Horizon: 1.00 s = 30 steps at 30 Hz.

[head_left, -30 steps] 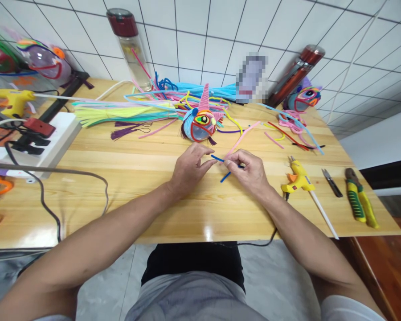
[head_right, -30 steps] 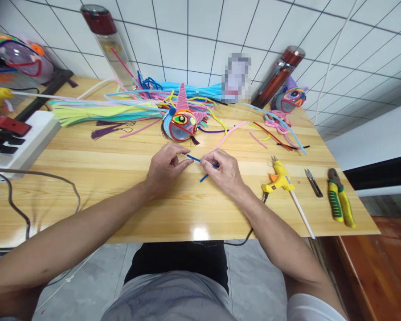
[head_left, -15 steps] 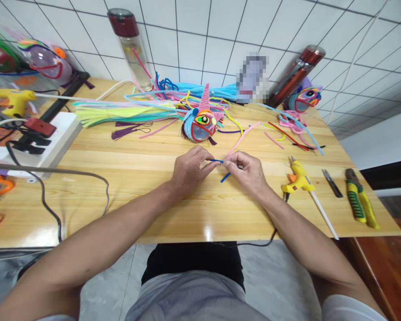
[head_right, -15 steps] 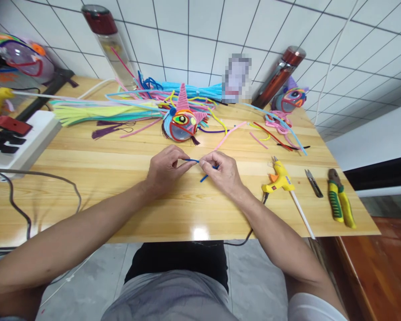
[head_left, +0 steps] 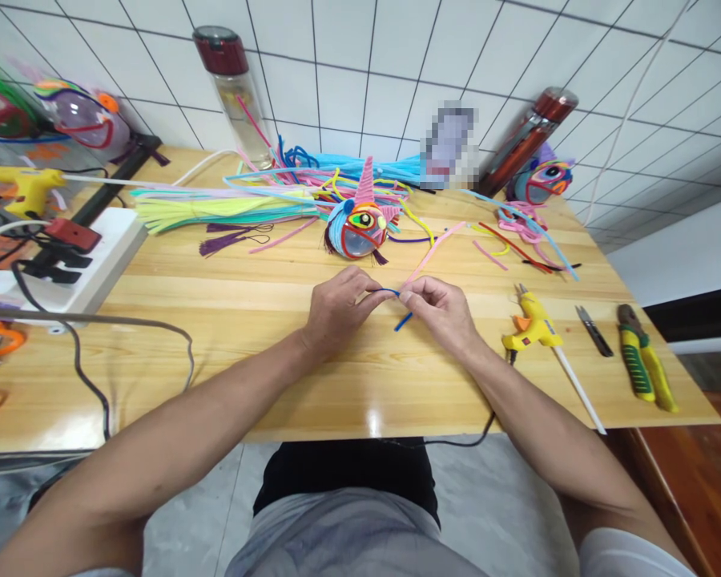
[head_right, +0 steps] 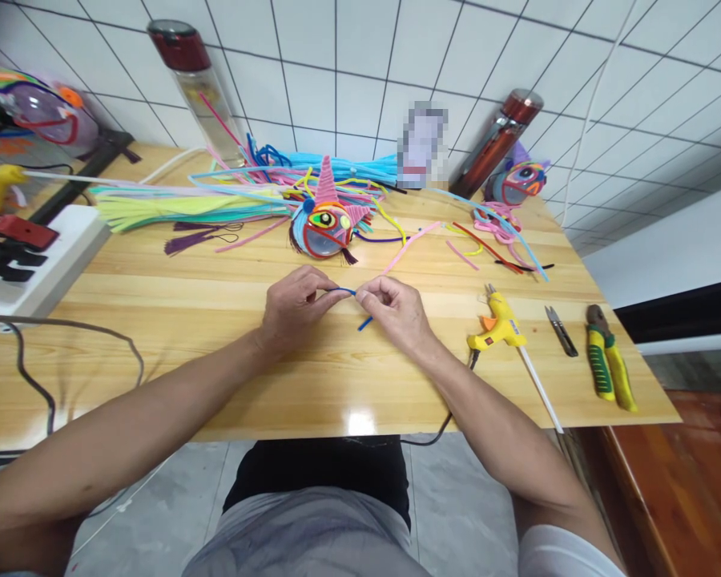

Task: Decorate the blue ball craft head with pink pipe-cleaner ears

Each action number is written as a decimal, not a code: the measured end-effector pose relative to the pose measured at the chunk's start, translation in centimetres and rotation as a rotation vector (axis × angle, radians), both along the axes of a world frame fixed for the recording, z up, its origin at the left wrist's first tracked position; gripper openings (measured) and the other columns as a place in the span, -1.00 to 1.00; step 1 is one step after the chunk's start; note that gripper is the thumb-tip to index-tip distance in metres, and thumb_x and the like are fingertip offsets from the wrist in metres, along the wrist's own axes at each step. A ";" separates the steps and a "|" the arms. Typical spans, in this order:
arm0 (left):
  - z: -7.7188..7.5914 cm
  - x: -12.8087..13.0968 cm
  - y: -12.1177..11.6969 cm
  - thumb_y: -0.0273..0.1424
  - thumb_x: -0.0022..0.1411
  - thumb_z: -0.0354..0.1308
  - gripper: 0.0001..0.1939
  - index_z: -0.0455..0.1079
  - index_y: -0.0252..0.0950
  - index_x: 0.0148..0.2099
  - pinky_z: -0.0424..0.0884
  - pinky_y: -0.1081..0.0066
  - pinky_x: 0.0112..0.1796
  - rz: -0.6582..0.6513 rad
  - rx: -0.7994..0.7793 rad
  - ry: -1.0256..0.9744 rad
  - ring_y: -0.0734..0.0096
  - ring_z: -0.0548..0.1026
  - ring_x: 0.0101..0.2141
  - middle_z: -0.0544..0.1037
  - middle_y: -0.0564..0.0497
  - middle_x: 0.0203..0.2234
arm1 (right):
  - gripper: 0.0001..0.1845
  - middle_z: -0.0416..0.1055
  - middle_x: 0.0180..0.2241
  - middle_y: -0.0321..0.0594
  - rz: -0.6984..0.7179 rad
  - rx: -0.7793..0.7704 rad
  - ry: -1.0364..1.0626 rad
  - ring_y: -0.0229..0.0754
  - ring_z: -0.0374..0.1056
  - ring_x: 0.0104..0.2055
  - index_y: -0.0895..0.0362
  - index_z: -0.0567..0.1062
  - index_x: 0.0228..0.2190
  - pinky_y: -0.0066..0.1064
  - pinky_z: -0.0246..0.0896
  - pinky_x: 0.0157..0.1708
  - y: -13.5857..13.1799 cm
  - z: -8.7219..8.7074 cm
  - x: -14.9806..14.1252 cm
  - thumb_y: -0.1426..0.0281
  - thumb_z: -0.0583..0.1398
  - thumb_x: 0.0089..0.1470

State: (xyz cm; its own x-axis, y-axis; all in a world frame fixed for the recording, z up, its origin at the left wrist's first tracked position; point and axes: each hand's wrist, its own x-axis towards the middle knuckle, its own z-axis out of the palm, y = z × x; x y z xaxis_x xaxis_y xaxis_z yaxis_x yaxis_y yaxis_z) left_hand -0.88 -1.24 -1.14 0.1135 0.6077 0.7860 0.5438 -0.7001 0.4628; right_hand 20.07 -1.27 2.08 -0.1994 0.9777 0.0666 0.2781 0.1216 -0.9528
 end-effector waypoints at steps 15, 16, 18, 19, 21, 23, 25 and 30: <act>0.3 0.2 -0.3 -0.28 0.44 0.37 -0.75 0.56 -0.26 -0.31 0.39 0.47 -0.39 0.029 0.006 -0.006 0.52 0.54 -0.45 0.64 0.08 -0.45 | -0.81 0.44 -0.51 -0.33 -0.018 0.246 -0.128 -0.27 0.25 -0.48 0.09 0.63 -0.38 -0.39 0.17 -0.43 -0.1 0.0 0.2 0.23 0.33 0.16; 0.3 0.2 -0.3 -0.28 0.43 0.38 -0.76 0.56 -0.26 -0.30 0.39 0.47 -0.39 0.027 0.005 -0.001 0.52 0.54 -0.44 0.64 0.08 -0.45 | -0.82 0.45 -0.50 -0.33 -0.023 0.269 -0.141 -0.27 0.26 -0.48 0.09 0.63 -0.38 -0.39 0.19 -0.42 -0.1 0.0 0.2 0.25 0.33 0.16; 0.2 0.2 -0.3 -0.26 0.43 0.38 -0.77 0.57 -0.26 -0.28 0.39 0.47 -0.39 0.020 -0.003 0.006 0.51 0.54 -0.44 0.64 0.06 -0.43 | -0.86 0.48 -0.49 -0.31 -0.029 0.327 -0.175 -0.27 0.27 -0.48 0.09 0.63 -0.38 -0.38 0.22 -0.41 0.0 0.1 0.2 0.30 0.32 0.17; 0.2 0.1 -0.3 -0.25 0.43 0.38 -0.77 0.57 -0.26 -0.27 0.39 0.46 -0.39 0.017 -0.011 0.008 0.51 0.53 -0.44 0.64 0.06 -0.42 | -0.87 0.49 -0.48 -0.30 -0.030 0.358 -0.194 -0.27 0.28 -0.48 0.09 0.63 -0.39 -0.38 0.23 -0.40 0.0 0.1 0.2 0.32 0.32 0.17; 0.2 0.1 -0.3 -0.24 0.43 0.38 -0.77 0.57 -0.25 -0.26 0.39 0.45 -0.38 0.019 -0.035 0.016 0.50 0.53 -0.44 0.63 0.06 -0.43 | -0.88 0.51 -0.46 -0.28 -0.027 0.421 -0.228 -0.26 0.30 -0.47 0.08 0.63 -0.40 -0.38 0.24 -0.40 -0.1 0.2 0.2 0.35 0.31 0.17; 0.1 0.1 -0.4 -0.24 0.44 0.37 -0.76 0.57 -0.25 -0.27 0.39 0.45 -0.38 0.028 -0.059 0.029 0.49 0.52 -0.44 0.61 0.07 -0.44 | -0.88 0.52 -0.46 -0.28 -0.019 0.471 -0.247 -0.25 0.32 -0.47 0.08 0.63 -0.41 -0.38 0.24 -0.40 -0.1 0.3 0.2 0.37 0.30 0.18; 0.1 0.1 -0.4 -0.25 0.44 0.36 -0.76 0.56 -0.25 -0.28 0.38 0.44 -0.38 0.032 -0.074 0.040 0.49 0.51 -0.44 0.60 0.07 -0.45 | -0.88 0.51 -0.46 -0.28 -0.014 0.505 -0.255 -0.25 0.32 -0.47 0.08 0.62 -0.41 -0.38 0.23 -0.40 0.0 0.3 0.2 0.38 0.29 0.18; -0.4 0.1 -0.3 -0.28 0.42 0.38 -0.79 0.54 -0.25 -0.27 0.39 0.43 -0.35 0.033 -0.123 0.049 0.47 0.50 -0.43 0.58 0.08 -0.44 | -0.88 0.49 -0.45 -0.28 -0.008 0.513 -0.281 -0.24 0.31 -0.46 0.08 0.62 -0.39 -0.37 0.24 -0.38 0.2 0.0 0.3 0.38 0.29 0.19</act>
State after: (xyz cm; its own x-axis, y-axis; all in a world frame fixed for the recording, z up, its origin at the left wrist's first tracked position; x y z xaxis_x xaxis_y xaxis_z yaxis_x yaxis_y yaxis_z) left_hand -0.78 -1.53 -1.54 0.1284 0.7031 0.6993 0.5893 -0.6213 0.5165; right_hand 20.41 -1.05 2.09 -0.2702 0.8358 0.4779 0.5145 0.5449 -0.6621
